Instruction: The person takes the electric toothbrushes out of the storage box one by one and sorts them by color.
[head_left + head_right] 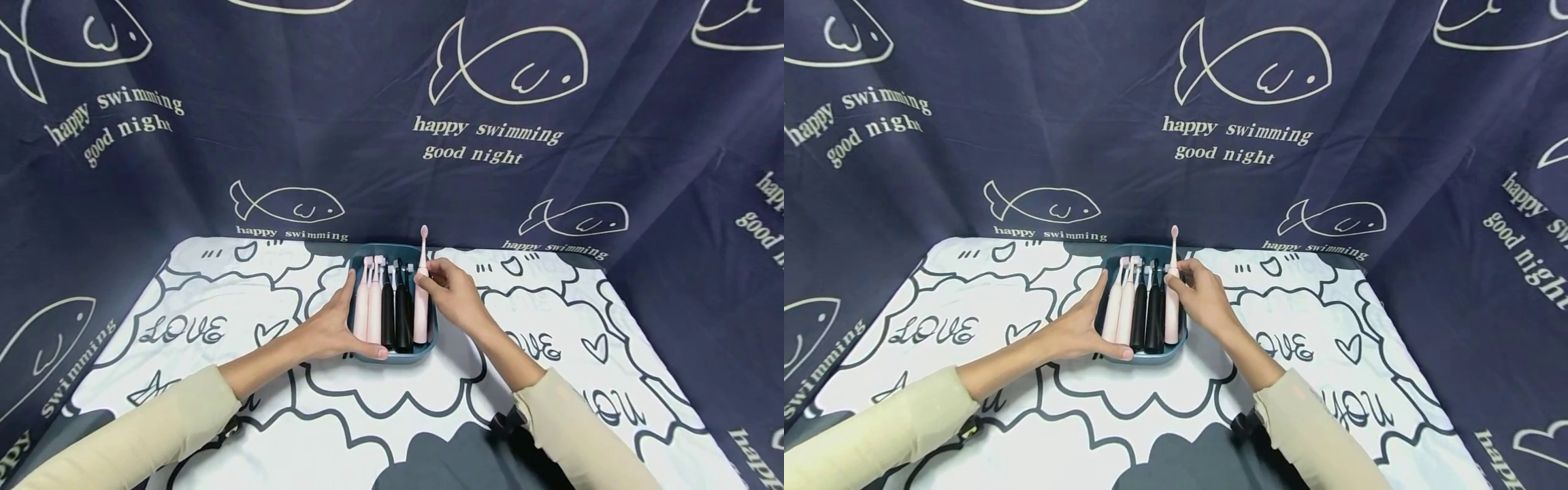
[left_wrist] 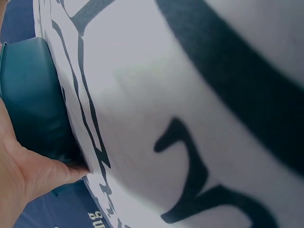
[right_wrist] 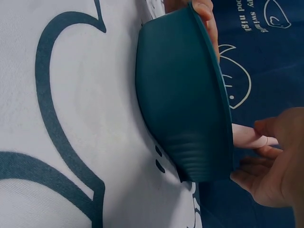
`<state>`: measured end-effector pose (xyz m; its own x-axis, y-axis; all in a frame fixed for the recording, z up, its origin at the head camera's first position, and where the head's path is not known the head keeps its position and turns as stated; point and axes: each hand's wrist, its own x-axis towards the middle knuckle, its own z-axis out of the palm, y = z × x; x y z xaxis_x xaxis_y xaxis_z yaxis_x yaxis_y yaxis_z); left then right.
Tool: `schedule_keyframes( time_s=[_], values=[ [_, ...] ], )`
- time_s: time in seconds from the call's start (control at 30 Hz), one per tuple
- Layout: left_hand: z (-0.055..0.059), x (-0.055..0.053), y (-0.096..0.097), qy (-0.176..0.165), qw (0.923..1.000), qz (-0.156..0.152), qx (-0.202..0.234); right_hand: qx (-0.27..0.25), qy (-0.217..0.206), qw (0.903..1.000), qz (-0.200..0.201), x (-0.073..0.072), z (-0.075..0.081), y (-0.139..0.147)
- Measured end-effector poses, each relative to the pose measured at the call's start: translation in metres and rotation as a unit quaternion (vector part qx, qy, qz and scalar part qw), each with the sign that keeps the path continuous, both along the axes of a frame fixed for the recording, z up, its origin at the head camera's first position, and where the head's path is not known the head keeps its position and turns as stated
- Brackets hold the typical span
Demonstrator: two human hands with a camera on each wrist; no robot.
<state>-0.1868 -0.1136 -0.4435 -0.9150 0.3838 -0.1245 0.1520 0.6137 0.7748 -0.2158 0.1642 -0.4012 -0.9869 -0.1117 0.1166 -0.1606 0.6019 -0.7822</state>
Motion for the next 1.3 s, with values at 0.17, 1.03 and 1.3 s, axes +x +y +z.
schedule_keyframes(
  time_s=[0.17, 1.03, 1.3],
  values=[
    [0.001, -0.001, 0.001, -0.005, 1.0000, 0.000, 0.001, -0.036, 0.011, 0.9991, 0.019, 0.004, 0.004, 0.001],
    [0.001, -0.002, 0.001, 0.005, 0.9999, -0.010, 0.003, -0.224, 0.061, 0.9690, 0.084, -0.003, 0.032, 0.030],
    [0.000, 0.000, 0.000, 0.000, 1.0000, -0.008, 0.001, -0.268, 0.078, 0.9543, 0.106, -0.009, 0.046, 0.045]
  ],
)
